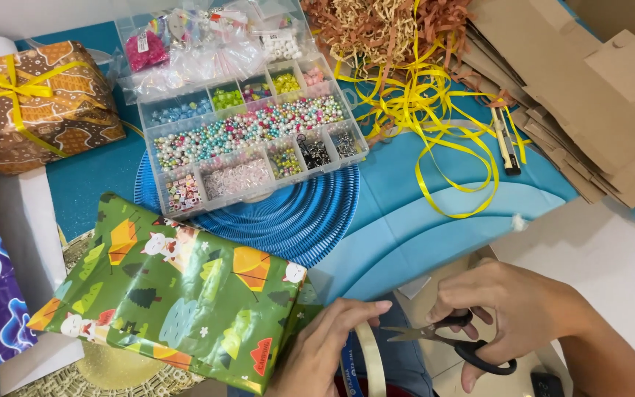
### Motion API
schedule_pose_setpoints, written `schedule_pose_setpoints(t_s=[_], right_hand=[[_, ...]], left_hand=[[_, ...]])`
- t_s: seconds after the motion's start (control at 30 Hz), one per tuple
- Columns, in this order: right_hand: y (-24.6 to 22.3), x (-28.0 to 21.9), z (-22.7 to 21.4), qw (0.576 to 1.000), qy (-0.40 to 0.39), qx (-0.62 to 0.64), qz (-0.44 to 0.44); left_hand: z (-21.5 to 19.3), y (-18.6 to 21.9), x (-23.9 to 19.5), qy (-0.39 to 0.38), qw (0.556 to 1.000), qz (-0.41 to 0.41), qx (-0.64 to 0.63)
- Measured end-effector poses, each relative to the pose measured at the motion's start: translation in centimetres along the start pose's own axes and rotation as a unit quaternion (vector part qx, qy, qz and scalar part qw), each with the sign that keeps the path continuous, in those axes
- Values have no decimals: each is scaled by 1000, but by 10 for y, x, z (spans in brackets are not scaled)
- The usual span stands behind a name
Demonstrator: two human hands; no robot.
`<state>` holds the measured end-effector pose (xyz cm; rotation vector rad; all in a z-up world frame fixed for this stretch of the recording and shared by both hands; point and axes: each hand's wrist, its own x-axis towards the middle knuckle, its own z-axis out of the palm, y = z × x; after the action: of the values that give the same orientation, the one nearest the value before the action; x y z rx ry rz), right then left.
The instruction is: The person wraps a rectangular gift box with green patterned wrapping paper on a blue table. They fold the paper edges, smooth the surface, and apply clear tape to secure the folds. Scissors and a tape roll are visible nearby.
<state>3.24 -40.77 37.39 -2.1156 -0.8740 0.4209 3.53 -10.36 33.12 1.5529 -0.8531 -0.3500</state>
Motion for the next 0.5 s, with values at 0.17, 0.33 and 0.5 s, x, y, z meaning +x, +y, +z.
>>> schedule_pose_setpoints(t_s=[0.17,0.33,0.5], right_hand=[[-14,17,-8,999,-26,-6,-22],[-16,21,-11,999,-43,18,-18],[-11,14,-8,999,-29,-9,-38]], left_hand=[[-2,5,-2,-19,999,-30,8],[1,1,-2,-30,999,-16,25],[3,-2,-1,-32,999,0,35]])
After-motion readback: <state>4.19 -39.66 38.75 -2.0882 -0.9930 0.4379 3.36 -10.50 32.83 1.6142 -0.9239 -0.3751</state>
